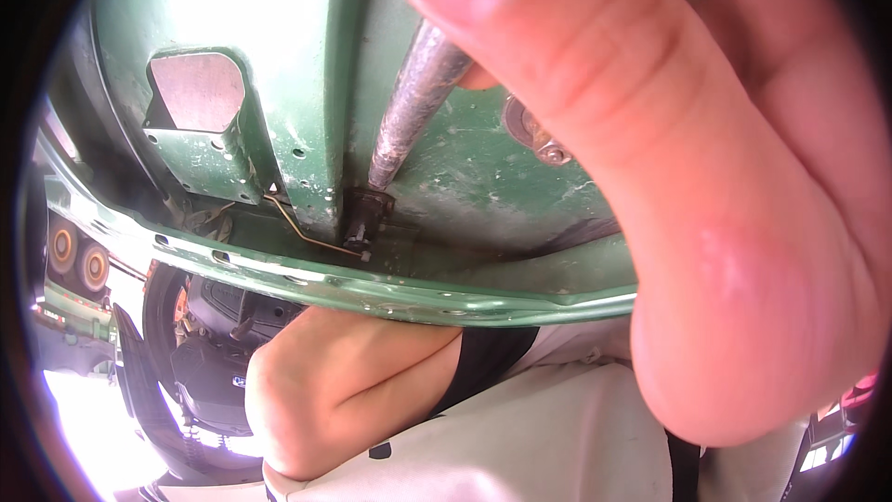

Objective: The person uses a screwdriver and their fingers to remove a metal clip from inside a green vehicle door, then uses a long metal rod and a ratchet to work on the internal mechanism while sitting on the floor.

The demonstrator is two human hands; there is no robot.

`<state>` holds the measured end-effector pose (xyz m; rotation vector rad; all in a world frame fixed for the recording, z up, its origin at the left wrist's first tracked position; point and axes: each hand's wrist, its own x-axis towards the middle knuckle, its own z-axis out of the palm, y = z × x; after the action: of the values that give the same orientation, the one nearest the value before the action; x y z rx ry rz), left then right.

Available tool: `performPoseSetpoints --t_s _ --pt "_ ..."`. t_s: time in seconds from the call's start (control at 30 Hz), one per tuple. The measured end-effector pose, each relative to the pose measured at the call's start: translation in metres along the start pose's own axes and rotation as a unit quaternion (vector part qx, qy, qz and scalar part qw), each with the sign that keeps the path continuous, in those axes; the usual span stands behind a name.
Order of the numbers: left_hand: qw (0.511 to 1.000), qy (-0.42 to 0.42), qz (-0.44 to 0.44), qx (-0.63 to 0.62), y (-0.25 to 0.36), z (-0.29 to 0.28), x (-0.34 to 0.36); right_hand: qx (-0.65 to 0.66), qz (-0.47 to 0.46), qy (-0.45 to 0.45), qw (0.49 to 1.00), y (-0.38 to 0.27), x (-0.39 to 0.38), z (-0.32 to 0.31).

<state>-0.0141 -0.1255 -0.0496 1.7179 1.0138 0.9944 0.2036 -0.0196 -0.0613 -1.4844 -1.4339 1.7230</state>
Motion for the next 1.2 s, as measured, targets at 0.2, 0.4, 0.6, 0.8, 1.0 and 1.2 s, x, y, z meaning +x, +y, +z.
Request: performPoseSetpoints --t_s 0.2,0.4,0.6,0.8,1.0,1.2 --pt "1.0 -0.02 -0.016 -0.004 0.004 -0.003 0.001 -0.004 -0.006 0.003 1.0 -0.001 0.0 0.0" --pt "0.991 -0.113 -0.072 0.006 0.014 -0.016 0.012 -0.008 -0.008 0.012 1.0 -0.007 0.005 -0.004" --pt "0.984 -0.128 -0.127 0.0 0.024 -0.027 0.011 -0.003 -0.006 0.001 1.0 -0.004 0.008 0.008" --pt "0.927 -0.272 -0.246 -0.075 0.027 -0.048 0.033 -0.013 -0.009 -0.003 1.0 -0.008 0.012 0.011" --pt "0.924 -0.285 -0.247 -0.068 0.029 -0.05 0.039 -0.013 -0.006 -0.01 1.0 -0.009 0.015 0.003" --pt "0.921 -0.258 -0.291 -0.038 0.04 -0.046 0.044 -0.012 -0.005 -0.017 1.0 -0.012 0.016 0.003"
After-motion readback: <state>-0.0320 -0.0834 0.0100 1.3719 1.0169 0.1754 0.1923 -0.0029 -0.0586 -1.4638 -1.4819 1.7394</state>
